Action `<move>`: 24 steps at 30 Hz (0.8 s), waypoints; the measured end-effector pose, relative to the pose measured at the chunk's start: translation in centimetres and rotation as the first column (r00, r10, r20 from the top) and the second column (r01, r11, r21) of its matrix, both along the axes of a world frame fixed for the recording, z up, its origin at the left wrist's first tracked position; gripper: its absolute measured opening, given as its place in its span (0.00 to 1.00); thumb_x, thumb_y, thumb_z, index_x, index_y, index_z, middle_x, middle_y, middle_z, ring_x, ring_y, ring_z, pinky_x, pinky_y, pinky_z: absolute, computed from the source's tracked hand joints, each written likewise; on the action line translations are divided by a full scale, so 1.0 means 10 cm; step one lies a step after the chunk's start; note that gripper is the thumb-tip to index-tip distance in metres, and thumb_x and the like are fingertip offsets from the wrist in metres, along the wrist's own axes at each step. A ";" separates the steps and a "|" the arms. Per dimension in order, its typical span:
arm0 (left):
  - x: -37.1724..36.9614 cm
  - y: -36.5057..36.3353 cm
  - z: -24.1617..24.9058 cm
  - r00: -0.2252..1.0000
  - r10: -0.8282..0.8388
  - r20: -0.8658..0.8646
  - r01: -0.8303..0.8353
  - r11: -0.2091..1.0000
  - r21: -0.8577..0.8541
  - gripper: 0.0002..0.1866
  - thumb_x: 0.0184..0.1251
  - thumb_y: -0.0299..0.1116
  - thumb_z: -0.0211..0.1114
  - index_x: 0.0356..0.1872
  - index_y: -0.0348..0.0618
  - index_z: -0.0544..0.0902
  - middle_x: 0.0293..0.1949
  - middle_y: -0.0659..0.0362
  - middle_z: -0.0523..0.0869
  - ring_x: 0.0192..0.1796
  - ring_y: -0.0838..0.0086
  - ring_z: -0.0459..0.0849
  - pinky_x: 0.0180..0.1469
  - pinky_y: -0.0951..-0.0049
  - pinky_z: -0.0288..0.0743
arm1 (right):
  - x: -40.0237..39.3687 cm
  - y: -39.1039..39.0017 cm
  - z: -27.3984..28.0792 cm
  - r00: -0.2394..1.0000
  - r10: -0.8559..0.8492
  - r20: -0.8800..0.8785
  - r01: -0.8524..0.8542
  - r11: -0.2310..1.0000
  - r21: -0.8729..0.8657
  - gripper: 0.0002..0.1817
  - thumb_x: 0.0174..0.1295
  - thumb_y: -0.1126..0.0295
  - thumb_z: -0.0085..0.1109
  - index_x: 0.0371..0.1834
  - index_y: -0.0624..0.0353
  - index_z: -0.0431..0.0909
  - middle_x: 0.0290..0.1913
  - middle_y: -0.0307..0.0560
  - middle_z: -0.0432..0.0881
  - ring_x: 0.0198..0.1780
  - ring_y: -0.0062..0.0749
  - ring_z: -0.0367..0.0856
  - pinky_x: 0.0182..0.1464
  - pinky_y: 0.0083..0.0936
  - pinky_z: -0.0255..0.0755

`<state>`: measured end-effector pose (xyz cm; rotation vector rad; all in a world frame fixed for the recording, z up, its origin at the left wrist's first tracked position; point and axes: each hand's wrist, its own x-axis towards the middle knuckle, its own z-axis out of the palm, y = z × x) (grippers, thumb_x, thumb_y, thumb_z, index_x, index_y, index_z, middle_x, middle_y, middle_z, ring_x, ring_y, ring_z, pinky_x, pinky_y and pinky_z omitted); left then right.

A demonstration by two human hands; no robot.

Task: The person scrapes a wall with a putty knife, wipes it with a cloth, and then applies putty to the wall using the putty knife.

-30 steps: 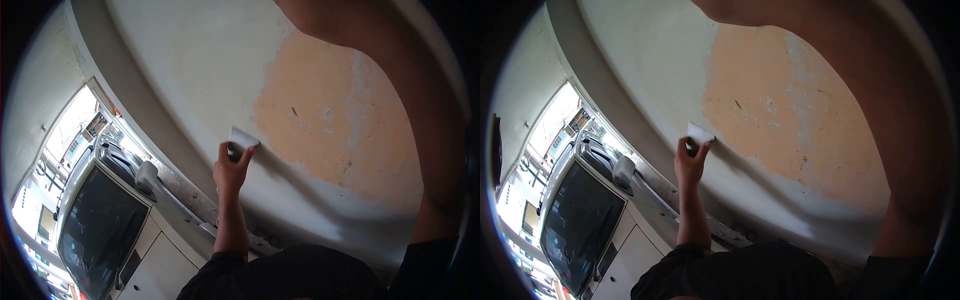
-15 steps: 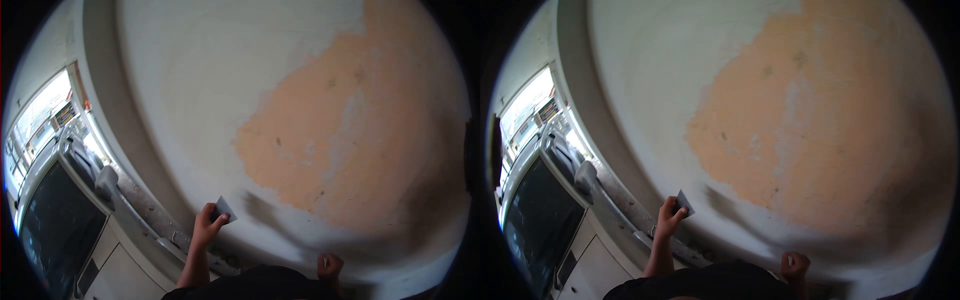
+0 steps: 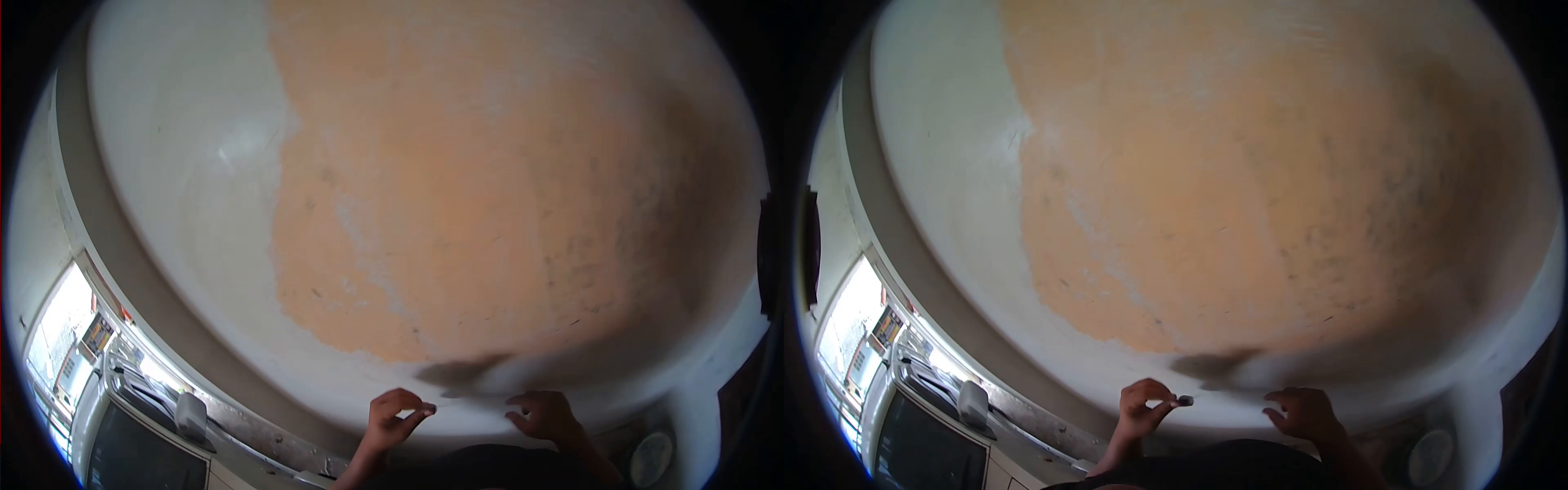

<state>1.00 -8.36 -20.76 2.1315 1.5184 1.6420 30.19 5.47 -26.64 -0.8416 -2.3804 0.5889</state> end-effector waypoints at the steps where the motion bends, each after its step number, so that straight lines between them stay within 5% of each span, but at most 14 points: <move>1: 0.04 0.00 -0.05 1.000 0.000 -0.001 0.000 1.000 -0.022 0.11 0.51 0.23 0.81 0.32 0.43 0.86 0.30 0.58 0.90 0.35 0.66 0.89 0.37 0.69 0.80 | -0.04 0.03 -0.04 0.994 0.091 0.062 -0.090 0.996 -0.017 0.17 0.62 0.50 0.66 0.47 0.46 0.88 0.34 0.44 0.86 0.35 0.41 0.87 0.41 0.38 0.81; 5: 0.36 0.00 -0.09 0.992 0.128 -0.008 -0.128 0.984 -0.121 0.10 0.48 0.24 0.83 0.32 0.43 0.89 0.28 0.56 0.90 0.31 0.68 0.89 0.36 0.73 0.81 | -0.03 0.07 -0.12 0.938 0.316 0.142 -0.302 0.947 -0.111 0.27 0.62 0.41 0.65 0.57 0.46 0.85 0.46 0.44 0.87 0.46 0.40 0.86 0.49 0.37 0.80; 7: 0.53 0.08 -0.17 0.988 0.082 0.134 -0.053 0.978 -0.204 0.09 0.50 0.24 0.83 0.30 0.42 0.89 0.29 0.57 0.91 0.31 0.71 0.90 0.36 0.74 0.81 | 0.03 0.04 -0.14 0.925 0.351 0.146 -0.331 0.933 -0.142 0.26 0.64 0.42 0.63 0.58 0.44 0.84 0.49 0.44 0.85 0.49 0.40 0.85 0.50 0.38 0.80; 11: 0.84 0.31 -0.26 0.992 -0.041 0.120 0.078 0.941 -0.328 0.08 0.53 0.21 0.81 0.33 0.39 0.90 0.30 0.56 0.92 0.33 0.72 0.90 0.37 0.74 0.81 | 0.30 0.02 -0.65 0.909 0.408 0.084 -0.366 0.880 -0.303 0.25 0.66 0.44 0.62 0.62 0.43 0.81 0.54 0.45 0.82 0.56 0.40 0.82 0.55 0.41 0.79; 13: 1.08 0.49 -0.25 0.986 -0.149 0.070 0.164 0.900 -0.403 0.08 0.54 0.19 0.79 0.34 0.37 0.90 0.31 0.54 0.92 0.35 0.72 0.90 0.39 0.73 0.81 | 0.62 -0.09 -0.54 0.963 0.270 0.014 -0.252 0.915 -0.316 0.25 0.66 0.46 0.63 0.62 0.44 0.80 0.54 0.45 0.82 0.57 0.43 0.82 0.57 0.41 0.78; 16: 1.58 0.90 -0.20 0.891 -0.392 0.228 0.451 0.817 -0.360 0.07 0.57 0.22 0.78 0.36 0.39 0.91 0.36 0.53 0.93 0.38 0.69 0.93 0.43 0.71 0.86 | 1.17 -0.16 -0.50 0.969 0.040 -0.244 -0.104 0.960 -0.258 0.21 0.63 0.48 0.67 0.52 0.49 0.84 0.57 0.43 0.83 0.56 0.41 0.83 0.56 0.39 0.78; 20: 2.32 1.29 0.02 0.797 -0.604 -0.014 0.554 0.739 -0.384 0.10 0.56 0.19 0.76 0.40 0.40 0.90 0.38 0.53 0.93 0.40 0.64 0.93 0.45 0.70 0.86 | 1.84 -0.27 -0.40 0.944 -0.173 -0.281 0.067 0.934 -0.350 0.18 0.62 0.52 0.70 0.49 0.52 0.86 0.45 0.46 0.87 0.48 0.45 0.86 0.53 0.40 0.78; 24: 3.03 1.59 -0.03 0.655 -0.754 0.042 0.731 0.619 -0.286 0.08 0.59 0.22 0.74 0.40 0.41 0.90 0.41 0.53 0.92 0.43 0.64 0.92 0.45 0.70 0.84 | 2.44 -0.34 -0.29 0.876 -0.349 -0.334 0.185 0.881 -0.435 0.17 0.61 0.59 0.72 0.48 0.55 0.85 0.45 0.48 0.87 0.48 0.45 0.86 0.52 0.38 0.77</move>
